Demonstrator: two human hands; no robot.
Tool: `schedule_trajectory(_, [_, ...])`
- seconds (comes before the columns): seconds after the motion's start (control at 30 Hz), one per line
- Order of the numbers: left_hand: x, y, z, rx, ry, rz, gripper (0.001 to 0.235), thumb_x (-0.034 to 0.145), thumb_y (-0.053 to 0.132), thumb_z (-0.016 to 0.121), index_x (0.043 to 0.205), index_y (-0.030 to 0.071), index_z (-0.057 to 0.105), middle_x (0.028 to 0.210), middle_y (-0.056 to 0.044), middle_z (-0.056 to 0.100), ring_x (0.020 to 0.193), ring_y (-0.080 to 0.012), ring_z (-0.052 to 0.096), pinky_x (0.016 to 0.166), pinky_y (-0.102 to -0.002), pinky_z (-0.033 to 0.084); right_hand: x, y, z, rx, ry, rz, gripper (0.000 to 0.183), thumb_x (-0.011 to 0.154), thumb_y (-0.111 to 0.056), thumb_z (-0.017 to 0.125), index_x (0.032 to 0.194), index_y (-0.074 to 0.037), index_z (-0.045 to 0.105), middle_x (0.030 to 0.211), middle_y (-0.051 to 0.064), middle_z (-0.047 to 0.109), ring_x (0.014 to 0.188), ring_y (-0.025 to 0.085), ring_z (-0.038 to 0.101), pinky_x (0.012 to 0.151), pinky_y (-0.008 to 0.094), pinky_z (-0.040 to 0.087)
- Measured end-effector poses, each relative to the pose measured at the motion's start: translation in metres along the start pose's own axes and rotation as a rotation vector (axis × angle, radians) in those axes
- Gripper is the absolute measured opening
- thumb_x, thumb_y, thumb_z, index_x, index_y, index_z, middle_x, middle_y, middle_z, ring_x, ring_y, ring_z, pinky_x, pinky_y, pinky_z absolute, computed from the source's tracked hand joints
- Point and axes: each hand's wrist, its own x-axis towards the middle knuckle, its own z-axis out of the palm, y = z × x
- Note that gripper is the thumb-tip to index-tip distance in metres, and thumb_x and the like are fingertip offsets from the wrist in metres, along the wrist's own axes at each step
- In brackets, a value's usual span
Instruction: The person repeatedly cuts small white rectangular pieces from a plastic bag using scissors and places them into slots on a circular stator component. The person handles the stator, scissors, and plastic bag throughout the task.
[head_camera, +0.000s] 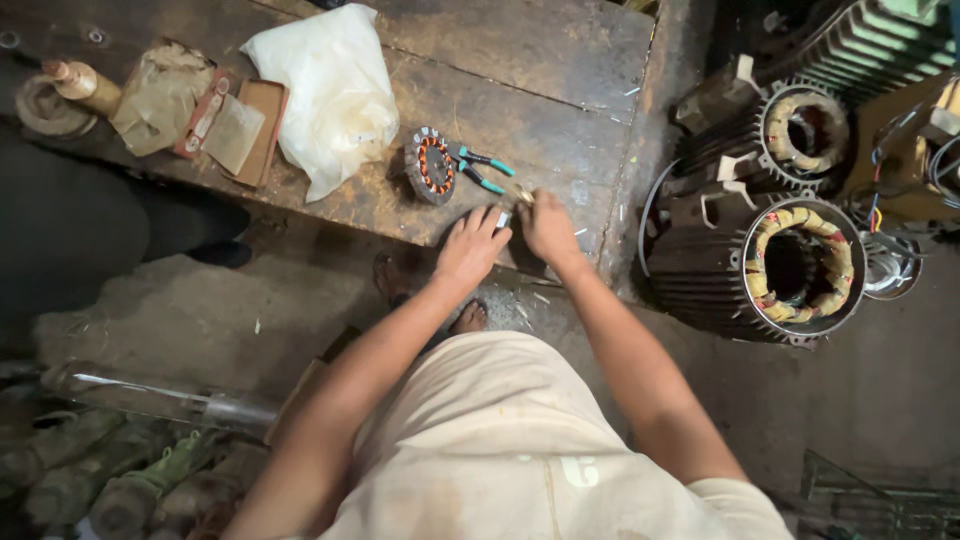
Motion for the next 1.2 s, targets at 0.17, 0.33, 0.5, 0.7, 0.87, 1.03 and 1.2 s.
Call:
schedule_trajectory(0.17, [0.009,-0.008,0.002,-0.473,0.016,-0.222,0.016,0.092,0.005,0.062,0.106,0.013,0.066,0.112,-0.012,0.061,0.111,-0.031,0.059,0.093,-0.042,0.053,-0.046,-0.03,-0.047,0.046,0.237,-0.048,0.039,0.082,-0.012,0.073,0.118,-0.002,0.064,0.107,0.023,0.065,0.098,0.044,0.06,0.084,0.05,0.049])
schedule_trajectory(0.33, [0.001,-0.002,-0.026,-1.12,-0.079,-0.519,0.023,0.088,0.0,0.066,0.109,0.006,0.058,0.1,-0.009,0.064,0.083,-0.0173,0.069,0.076,-0.033,0.057,-0.081,-0.074,-0.096,0.255,0.116,-0.29,0.048,0.077,-0.006,0.081,0.123,-0.003,0.066,0.115,0.017,0.068,0.105,0.039,0.064,0.089,0.045,0.053])
schedule_trajectory(0.5, [-0.017,-0.003,-0.063,-1.366,-0.037,-0.492,0.027,0.091,0.0,0.069,0.114,0.004,0.055,0.096,-0.004,0.062,0.087,-0.0101,0.064,0.078,-0.027,0.057,-0.085,-0.109,-0.108,0.317,0.166,-0.302,0.03,0.084,-0.004,0.081,0.111,-0.004,0.07,0.105,0.014,0.072,0.095,0.035,0.07,0.081,0.041,0.056])
schedule_trajectory(0.7, [-0.022,-0.02,-0.078,-1.493,-0.149,-0.657,0.018,0.092,0.005,0.071,0.11,0.001,0.066,0.097,-0.003,0.072,0.087,-0.0083,0.069,0.079,-0.024,0.058,-0.084,-0.13,-0.106,0.488,0.115,-0.162,0.027,0.084,-0.004,0.081,0.108,-0.002,0.069,0.1,0.014,0.074,0.087,0.027,0.075,0.075,0.035,0.06])
schedule_trajectory(0.87, [-0.027,-0.036,-0.099,-1.448,-0.172,-0.593,0.012,0.094,0.007,0.071,0.105,0.001,0.069,0.093,-0.002,0.075,0.085,-0.0071,0.069,0.076,-0.024,0.057,-0.08,-0.14,-0.098,0.662,0.053,-0.034,0.02,0.089,-0.004,0.077,0.108,-0.003,0.07,0.097,0.009,0.075,0.086,0.014,0.072,0.077,0.028,0.058])
schedule_trajectory(1.03, [-0.027,-0.048,-0.123,-1.29,-0.212,-0.561,0.012,0.095,0.01,0.072,0.104,0.003,0.068,0.085,-0.001,0.072,0.077,-0.0062,0.066,0.069,-0.025,0.055,-0.072,-0.155,-0.085,0.979,-0.036,0.237,0.012,0.096,-0.006,0.07,0.108,-0.004,0.067,0.093,0.0,0.07,0.082,0.003,0.061,0.073,0.025,0.052])
schedule_trajectory(1.2, [-0.026,-0.056,-0.12,-1.318,-0.175,-0.528,0.013,0.095,0.009,0.069,0.106,0.005,0.065,0.084,0.001,0.069,0.076,-0.0047,0.065,0.069,-0.024,0.054,-0.065,-0.178,-0.099,0.581,0.1,0.042,0.012,0.095,-0.003,0.074,0.106,-0.002,0.07,0.095,0.009,0.071,0.082,0.017,0.067,0.074,0.031,0.055])
